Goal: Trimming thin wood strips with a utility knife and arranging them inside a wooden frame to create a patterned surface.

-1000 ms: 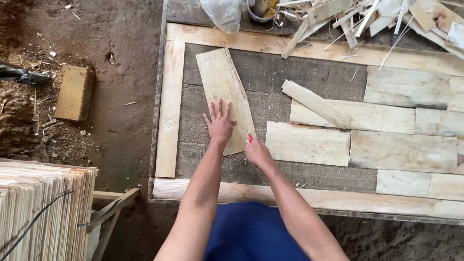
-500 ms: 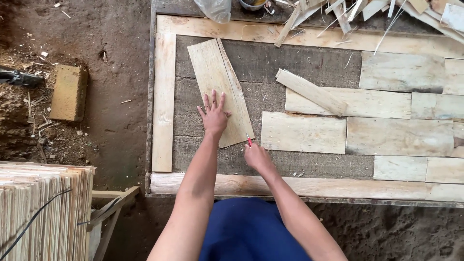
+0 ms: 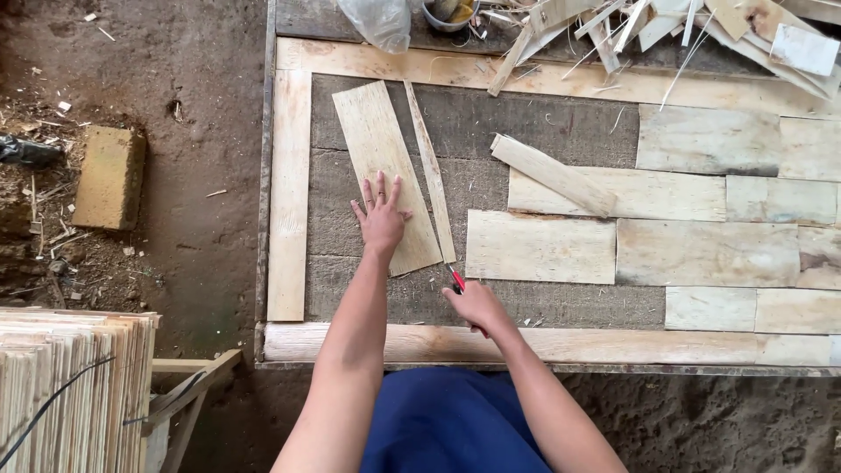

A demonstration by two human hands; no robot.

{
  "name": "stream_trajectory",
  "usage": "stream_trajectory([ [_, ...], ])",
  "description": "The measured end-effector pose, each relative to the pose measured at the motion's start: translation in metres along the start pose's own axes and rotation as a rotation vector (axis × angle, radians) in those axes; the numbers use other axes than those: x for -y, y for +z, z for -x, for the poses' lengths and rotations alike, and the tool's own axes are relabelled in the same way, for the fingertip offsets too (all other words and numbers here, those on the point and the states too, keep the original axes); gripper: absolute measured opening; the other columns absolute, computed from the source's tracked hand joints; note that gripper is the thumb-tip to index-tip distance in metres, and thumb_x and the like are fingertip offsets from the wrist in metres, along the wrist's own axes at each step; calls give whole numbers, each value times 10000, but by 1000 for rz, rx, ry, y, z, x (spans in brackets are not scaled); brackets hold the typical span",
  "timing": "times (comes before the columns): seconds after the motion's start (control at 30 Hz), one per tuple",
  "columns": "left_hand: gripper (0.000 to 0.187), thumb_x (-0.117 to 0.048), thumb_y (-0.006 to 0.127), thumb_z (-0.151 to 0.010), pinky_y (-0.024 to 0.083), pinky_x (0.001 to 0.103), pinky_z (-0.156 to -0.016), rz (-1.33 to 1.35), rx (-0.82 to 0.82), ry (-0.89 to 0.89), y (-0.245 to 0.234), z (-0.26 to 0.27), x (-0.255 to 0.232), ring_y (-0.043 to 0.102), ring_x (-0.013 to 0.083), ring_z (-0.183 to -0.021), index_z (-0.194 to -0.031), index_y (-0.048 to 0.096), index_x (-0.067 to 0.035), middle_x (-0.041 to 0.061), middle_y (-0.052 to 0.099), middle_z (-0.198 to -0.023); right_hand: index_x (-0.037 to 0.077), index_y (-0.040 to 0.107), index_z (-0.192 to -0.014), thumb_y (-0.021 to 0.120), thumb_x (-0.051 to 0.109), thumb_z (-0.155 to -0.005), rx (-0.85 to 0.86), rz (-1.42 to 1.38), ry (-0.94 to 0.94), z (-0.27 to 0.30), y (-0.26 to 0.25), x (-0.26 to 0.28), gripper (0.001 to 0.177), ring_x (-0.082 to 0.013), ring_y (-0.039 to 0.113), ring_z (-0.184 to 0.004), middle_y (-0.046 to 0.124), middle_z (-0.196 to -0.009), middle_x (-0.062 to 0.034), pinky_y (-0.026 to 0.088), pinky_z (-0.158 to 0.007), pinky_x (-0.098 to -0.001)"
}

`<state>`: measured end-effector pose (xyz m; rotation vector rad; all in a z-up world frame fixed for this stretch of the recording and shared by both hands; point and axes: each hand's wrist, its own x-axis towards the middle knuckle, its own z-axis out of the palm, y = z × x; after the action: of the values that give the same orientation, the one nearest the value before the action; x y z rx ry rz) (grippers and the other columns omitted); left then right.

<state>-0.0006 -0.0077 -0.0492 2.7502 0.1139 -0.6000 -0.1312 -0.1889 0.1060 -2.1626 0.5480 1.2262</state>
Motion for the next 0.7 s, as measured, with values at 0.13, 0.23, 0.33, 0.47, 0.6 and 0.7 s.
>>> stream_trajectory([
  [0.13,799,-484,581,-978,83,696,-1218,-4,6,-10,-6,7,-3,-82,314,-1585,-1642,147,-390,-26,-12,-1739,73,701,-854,595,445,-886,-99,1,-64,-58,6,-13,388,-292,724,-537,677,-548,-101,577,-600,-425],
  [0.23,786,-476,574,-977,68,681,-1226,24,13,-18,-15,10,-7,-78,301,-1589,-1640,162,-387,-33,-14,-1740,-8,646,-1050,563,266,-940,-341,-76,-183,-106,6,-7,307,-476,726,-987,730,-942,-282,577,-826,-575],
  [0.33,783,-467,571,-978,60,673,-1229,51,32,-20,-22,12,-9,-75,295,-1589,-1638,157,-398,-39,-10,-1740,8,666,-1090,654,258,-932,-451,-28,-267,-129,-5,10,296,-439,740,-984,722,-998,-223,627,-820,-544],
  [0.47,801,-470,590,-969,60,672,-1230,51,71,-31,-31,13,-11,-78,296,-1589,-1637,153,-399,-34,-26,-1740,-50,577,-1302,761,262,-891,-472,33,-253,-123,-19,43,548,-475,678,-1126,646,-1216,-257,603,-928,-575],
  [0.6,826,-434,610,-976,32,674,-1226,73,122,-28,-28,8,-7,-120,279,-1583,-1638,116,-418,-55,-79,-1735,-13,559,-1276,828,311,-844,-409,29,-166,-143,-18,43,603,-439,679,-1153,659,-1196,-189,584,-981,-566],
  [0.7,741,-293,618,-998,1,712,-1212,229,151,5,-13,-10,13,-128,258,-1583,-1607,224,-442,-111,-97,-1729,-8,652,-1095,833,298,-840,-392,-1,-171,-170,-8,32,437,-414,716,-1085,688,-1047,-147,607,-924,-529],
])
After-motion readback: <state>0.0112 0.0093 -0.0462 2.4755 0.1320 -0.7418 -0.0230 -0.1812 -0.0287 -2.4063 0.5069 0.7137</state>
